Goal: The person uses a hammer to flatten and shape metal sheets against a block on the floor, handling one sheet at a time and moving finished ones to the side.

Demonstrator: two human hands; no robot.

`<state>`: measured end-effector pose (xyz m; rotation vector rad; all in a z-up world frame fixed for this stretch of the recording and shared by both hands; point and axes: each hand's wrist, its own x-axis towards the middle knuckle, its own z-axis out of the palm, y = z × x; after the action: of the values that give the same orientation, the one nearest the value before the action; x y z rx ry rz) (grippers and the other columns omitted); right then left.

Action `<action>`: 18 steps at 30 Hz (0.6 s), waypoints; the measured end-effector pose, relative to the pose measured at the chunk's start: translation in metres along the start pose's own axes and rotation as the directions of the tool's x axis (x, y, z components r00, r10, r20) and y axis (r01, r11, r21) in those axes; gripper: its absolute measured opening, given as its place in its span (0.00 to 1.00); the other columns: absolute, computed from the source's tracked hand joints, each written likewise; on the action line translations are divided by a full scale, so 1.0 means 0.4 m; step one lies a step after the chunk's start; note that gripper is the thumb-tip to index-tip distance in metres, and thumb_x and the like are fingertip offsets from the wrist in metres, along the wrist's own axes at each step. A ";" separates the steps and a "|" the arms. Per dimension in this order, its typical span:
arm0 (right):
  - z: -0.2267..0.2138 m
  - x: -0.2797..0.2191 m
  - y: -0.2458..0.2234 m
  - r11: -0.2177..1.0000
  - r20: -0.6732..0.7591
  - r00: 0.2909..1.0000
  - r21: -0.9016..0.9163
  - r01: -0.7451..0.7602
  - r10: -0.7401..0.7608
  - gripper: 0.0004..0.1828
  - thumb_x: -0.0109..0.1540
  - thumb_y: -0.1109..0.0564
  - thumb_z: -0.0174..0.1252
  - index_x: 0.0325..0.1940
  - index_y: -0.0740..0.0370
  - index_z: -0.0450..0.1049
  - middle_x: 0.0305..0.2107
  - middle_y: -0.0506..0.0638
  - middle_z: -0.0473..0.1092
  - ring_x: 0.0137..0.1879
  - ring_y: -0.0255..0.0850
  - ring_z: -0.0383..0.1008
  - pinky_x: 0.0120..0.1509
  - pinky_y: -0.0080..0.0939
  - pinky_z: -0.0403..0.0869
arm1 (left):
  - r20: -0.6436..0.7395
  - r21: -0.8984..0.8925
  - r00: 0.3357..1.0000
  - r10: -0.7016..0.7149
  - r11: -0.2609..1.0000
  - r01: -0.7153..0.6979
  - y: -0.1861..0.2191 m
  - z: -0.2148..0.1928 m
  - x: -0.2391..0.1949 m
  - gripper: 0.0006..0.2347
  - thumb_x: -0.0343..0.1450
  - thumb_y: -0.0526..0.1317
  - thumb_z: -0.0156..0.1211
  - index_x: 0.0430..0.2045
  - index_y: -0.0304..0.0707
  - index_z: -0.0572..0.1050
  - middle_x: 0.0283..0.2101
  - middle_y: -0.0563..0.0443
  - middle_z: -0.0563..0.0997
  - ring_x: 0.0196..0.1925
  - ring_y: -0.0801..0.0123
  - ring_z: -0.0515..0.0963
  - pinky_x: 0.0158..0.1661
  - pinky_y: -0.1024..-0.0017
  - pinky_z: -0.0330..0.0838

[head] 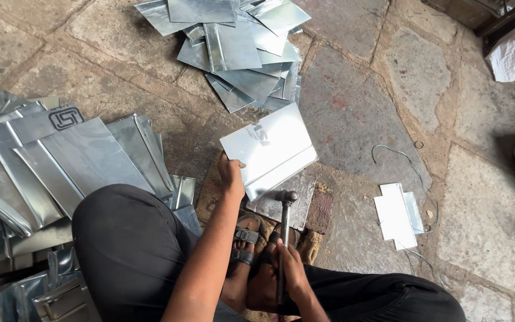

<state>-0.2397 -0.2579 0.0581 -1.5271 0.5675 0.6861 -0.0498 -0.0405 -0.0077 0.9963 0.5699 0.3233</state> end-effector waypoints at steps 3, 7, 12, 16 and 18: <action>0.000 0.012 0.009 0.999 -0.008 1.000 0.030 -0.025 0.025 0.22 0.67 0.38 0.50 0.38 0.59 0.69 0.18 0.47 0.62 0.21 0.39 0.68 0.24 0.37 0.68 | -0.229 0.059 0.973 -0.040 0.997 0.055 -0.045 0.021 -0.001 0.16 0.73 0.38 0.49 0.55 0.29 0.67 0.54 0.33 0.75 0.58 0.50 0.78 0.58 0.52 0.72; -0.013 0.008 0.013 0.996 -0.024 0.999 0.077 -0.038 0.040 0.21 0.67 0.39 0.51 0.39 0.59 0.70 0.18 0.47 0.62 0.21 0.39 0.68 0.25 0.37 0.69 | -0.258 0.429 0.927 0.270 0.892 -0.141 -0.084 0.044 0.033 0.24 0.73 0.49 0.62 0.51 0.26 0.62 0.43 0.32 0.80 0.43 0.49 0.84 0.40 0.57 0.83; 0.001 0.005 0.005 0.996 -0.042 0.997 0.071 -0.054 0.058 0.21 0.68 0.38 0.49 0.37 0.58 0.66 0.17 0.46 0.60 0.20 0.38 0.64 0.23 0.37 0.64 | -0.099 0.504 0.931 0.352 0.824 -0.258 -0.109 0.035 0.038 0.23 0.77 0.48 0.57 0.53 0.25 0.58 0.33 0.35 0.82 0.29 0.59 0.86 0.25 0.75 0.84; 0.022 0.000 -0.007 0.999 -0.091 0.996 -0.027 0.019 -0.021 0.18 0.70 0.41 0.48 0.37 0.57 0.63 0.16 0.43 0.57 0.19 0.34 0.57 0.21 0.36 0.60 | -0.068 0.533 0.920 0.387 0.794 -0.294 -0.137 0.040 -0.002 0.27 0.75 0.48 0.61 0.54 0.22 0.56 0.27 0.38 0.79 0.22 0.63 0.83 0.19 0.78 0.80; 0.020 -0.012 -0.011 0.998 -0.077 0.995 -0.025 0.059 -0.061 0.15 0.69 0.44 0.49 0.38 0.56 0.63 0.16 0.42 0.55 0.18 0.32 0.55 0.20 0.35 0.58 | -0.071 0.589 0.948 0.310 0.780 -0.211 -0.148 0.045 -0.006 0.28 0.72 0.49 0.65 0.51 0.23 0.57 0.20 0.42 0.78 0.16 0.63 0.80 0.14 0.75 0.74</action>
<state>-0.2406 -0.2498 0.0645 -1.5916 0.5718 0.5911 -0.0411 -0.0847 -0.0503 1.6622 0.6995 0.5007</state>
